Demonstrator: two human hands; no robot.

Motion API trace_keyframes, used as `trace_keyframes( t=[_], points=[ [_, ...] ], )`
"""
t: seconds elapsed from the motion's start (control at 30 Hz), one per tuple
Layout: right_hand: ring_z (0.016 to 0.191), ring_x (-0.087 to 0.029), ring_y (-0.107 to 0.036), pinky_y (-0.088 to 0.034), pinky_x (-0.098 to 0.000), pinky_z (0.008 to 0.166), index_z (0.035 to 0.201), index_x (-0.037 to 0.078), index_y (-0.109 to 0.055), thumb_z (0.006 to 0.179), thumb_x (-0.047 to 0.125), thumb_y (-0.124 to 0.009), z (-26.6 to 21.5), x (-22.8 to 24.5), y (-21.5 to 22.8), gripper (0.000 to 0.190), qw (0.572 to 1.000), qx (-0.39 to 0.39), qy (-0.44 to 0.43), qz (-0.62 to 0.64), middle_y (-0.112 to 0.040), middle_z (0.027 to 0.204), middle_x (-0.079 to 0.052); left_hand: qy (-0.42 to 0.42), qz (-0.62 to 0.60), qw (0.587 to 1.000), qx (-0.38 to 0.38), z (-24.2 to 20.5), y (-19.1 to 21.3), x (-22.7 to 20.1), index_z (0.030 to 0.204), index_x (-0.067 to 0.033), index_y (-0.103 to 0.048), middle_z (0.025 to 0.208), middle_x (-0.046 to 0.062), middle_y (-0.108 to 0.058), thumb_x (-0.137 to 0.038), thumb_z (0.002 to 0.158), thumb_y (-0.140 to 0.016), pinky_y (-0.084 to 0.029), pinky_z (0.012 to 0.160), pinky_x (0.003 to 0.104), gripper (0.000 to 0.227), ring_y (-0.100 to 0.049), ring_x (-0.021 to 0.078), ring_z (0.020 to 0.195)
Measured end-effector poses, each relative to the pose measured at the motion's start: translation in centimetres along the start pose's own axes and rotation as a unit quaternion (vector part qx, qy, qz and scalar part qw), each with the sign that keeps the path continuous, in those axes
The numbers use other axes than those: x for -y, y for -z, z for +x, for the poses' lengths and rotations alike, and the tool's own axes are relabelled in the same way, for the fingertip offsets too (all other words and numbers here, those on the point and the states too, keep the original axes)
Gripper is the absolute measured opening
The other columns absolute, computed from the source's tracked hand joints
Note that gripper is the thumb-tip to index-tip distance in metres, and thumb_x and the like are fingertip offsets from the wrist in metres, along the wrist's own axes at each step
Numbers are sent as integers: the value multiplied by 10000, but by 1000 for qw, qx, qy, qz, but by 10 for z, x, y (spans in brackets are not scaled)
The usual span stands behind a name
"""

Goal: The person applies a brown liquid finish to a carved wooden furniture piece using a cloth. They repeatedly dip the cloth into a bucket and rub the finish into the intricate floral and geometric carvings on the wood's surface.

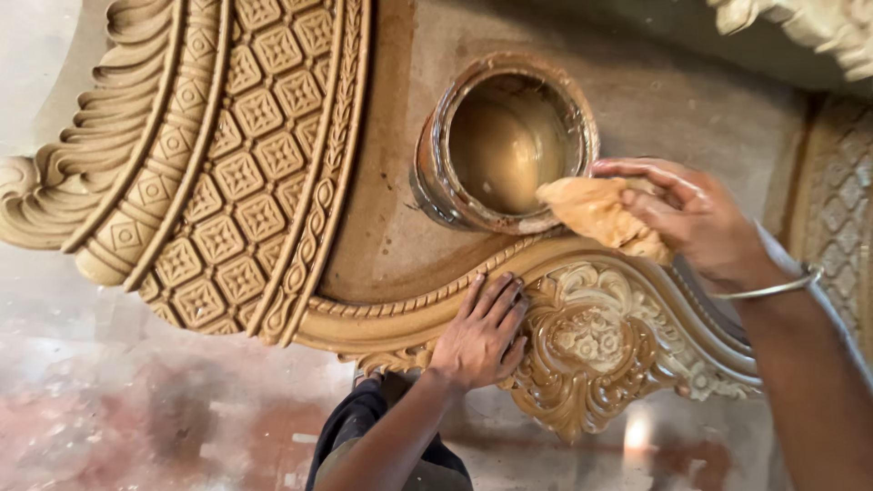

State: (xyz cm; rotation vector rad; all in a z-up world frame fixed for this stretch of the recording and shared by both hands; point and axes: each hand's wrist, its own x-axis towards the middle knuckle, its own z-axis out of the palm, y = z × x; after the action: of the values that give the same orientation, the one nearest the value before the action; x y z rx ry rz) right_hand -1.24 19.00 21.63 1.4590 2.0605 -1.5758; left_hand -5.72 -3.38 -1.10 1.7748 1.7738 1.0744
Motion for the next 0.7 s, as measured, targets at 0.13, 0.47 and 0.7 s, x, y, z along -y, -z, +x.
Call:
trace_keyframes(
  t=[0.13,0.47,0.7],
  points=[
    [1129,-230,-640,-551,-312,939,1495,2,-484,977,5,-458,9,-75,-9,518,935,51,133,325,-630,1306,-178,-9,20,1000,-15,-2,1,-1,1372,25,-566,1504,214,-502,-294,926,-583,-176,1273,542,549,-359,363,1494],
    [1223,-357,-628,-516,-580,1046,1373,-63,-573,985,148,-548,-22,-213,16,442,824,109,154,535,-648,1335,-206,-1,33,999,-19,4,-5,-7,1297,-23,-598,1472,210,-527,-163,878,-632,-262,1240,529,443,-419,367,1442],
    [924,-225,-674,-583,-372,795,1286,148,-696,870,189,-743,-84,-272,-12,421,991,-107,-66,34,-742,1121,-105,39,76,996,-14,5,-19,-22,1357,1,-553,1514,223,-459,-193,904,-616,-219,1245,544,497,-363,377,1465]
  ],
)
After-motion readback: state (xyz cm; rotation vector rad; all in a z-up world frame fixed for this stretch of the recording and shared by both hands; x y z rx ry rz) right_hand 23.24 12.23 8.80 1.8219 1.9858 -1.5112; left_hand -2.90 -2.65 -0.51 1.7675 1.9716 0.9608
